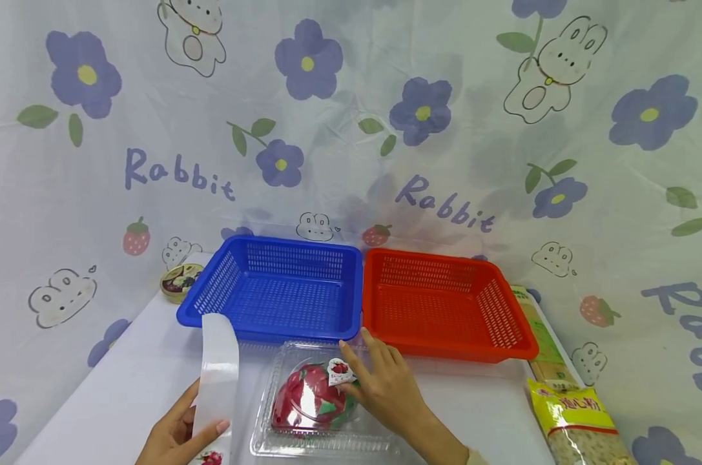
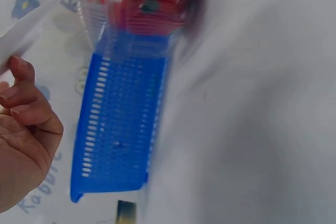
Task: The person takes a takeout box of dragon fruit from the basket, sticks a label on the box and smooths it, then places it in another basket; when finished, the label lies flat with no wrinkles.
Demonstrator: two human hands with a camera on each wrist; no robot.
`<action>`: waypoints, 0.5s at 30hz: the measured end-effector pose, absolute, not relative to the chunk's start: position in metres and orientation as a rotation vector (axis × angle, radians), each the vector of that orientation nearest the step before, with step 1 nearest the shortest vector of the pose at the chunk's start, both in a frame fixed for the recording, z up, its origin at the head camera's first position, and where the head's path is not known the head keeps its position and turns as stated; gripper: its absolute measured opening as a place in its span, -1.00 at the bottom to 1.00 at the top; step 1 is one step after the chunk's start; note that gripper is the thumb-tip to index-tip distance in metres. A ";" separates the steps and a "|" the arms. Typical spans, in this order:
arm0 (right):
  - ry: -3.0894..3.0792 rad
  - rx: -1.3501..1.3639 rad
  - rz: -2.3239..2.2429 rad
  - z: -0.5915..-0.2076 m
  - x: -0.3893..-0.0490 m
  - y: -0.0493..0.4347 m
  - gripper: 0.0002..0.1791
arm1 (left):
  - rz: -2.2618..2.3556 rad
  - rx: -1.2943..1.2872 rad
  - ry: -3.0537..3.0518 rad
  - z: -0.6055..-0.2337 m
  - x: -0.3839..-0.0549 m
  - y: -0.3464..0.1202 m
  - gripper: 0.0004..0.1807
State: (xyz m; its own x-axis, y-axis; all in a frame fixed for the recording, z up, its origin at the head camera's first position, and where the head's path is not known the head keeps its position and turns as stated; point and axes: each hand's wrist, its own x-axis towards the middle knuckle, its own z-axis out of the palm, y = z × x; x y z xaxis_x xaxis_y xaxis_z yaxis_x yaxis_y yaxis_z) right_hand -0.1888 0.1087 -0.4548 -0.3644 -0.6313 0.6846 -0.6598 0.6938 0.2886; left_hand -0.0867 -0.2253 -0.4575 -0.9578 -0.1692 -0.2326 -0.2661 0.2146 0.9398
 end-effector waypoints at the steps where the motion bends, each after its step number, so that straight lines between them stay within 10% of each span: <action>1: -2.086 0.985 0.043 -0.456 -0.188 0.109 -0.33 | 1.900 -0.438 2.360 -0.462 -0.086 -0.225 -0.05; 15: -2.191 0.975 0.034 -0.459 -0.181 0.110 -0.32 | 2.049 -0.563 2.077 -0.515 -0.075 -0.230 0.12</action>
State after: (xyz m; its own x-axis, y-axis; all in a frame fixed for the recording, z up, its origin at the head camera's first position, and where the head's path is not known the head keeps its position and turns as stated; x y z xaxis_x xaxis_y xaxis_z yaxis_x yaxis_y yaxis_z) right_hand -0.1813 0.1101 -0.4586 -0.4497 -0.6351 0.6280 -0.6543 0.7129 0.2524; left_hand -0.0753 -0.2299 -0.5150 -0.9143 -0.1462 -0.3778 -0.3798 -0.0151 0.9249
